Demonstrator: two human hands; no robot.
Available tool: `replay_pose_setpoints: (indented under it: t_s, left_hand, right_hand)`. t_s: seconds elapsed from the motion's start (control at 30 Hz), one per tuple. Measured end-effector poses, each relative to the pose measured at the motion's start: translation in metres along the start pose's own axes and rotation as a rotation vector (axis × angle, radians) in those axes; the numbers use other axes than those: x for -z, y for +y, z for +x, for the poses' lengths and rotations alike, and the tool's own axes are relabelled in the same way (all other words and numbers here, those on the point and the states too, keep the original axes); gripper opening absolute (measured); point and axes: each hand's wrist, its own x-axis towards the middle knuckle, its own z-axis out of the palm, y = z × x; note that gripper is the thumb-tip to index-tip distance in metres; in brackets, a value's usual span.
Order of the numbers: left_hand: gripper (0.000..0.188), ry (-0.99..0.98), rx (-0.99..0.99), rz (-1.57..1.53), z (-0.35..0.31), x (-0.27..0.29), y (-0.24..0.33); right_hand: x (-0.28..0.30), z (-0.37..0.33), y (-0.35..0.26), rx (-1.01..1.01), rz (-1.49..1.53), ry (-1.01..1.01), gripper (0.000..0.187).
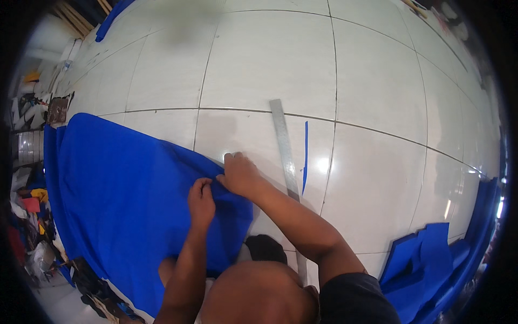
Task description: The person folds and adjusts a large piece of blue fabric on the floor, using a large clamp to secure a fold and a straight edge to mark lines.
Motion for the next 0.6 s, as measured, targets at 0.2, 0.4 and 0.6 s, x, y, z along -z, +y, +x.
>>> replay_pose_setpoints:
  t_s: [0.2, 0.4, 0.6]
  left_hand:
    - [0.036, -0.101, 0.298, -0.087, 0.016, 0.018, 0.035]
    - [0.042, -0.125, 0.333, -0.030, 0.024, 0.015, 0.024]
    - [0.039, -0.155, 0.350, -0.130, 0.022, 0.016, 0.011]
  right_hand:
    - [0.013, 0.003, 0.002, 0.139, 0.146, -0.296, 0.034]
    - [0.026, 0.006, 0.010, 0.279, 0.115, -0.486, 0.028]
    - [0.018, 0.009, 0.013, 0.209, 0.160, -0.374, 0.024]
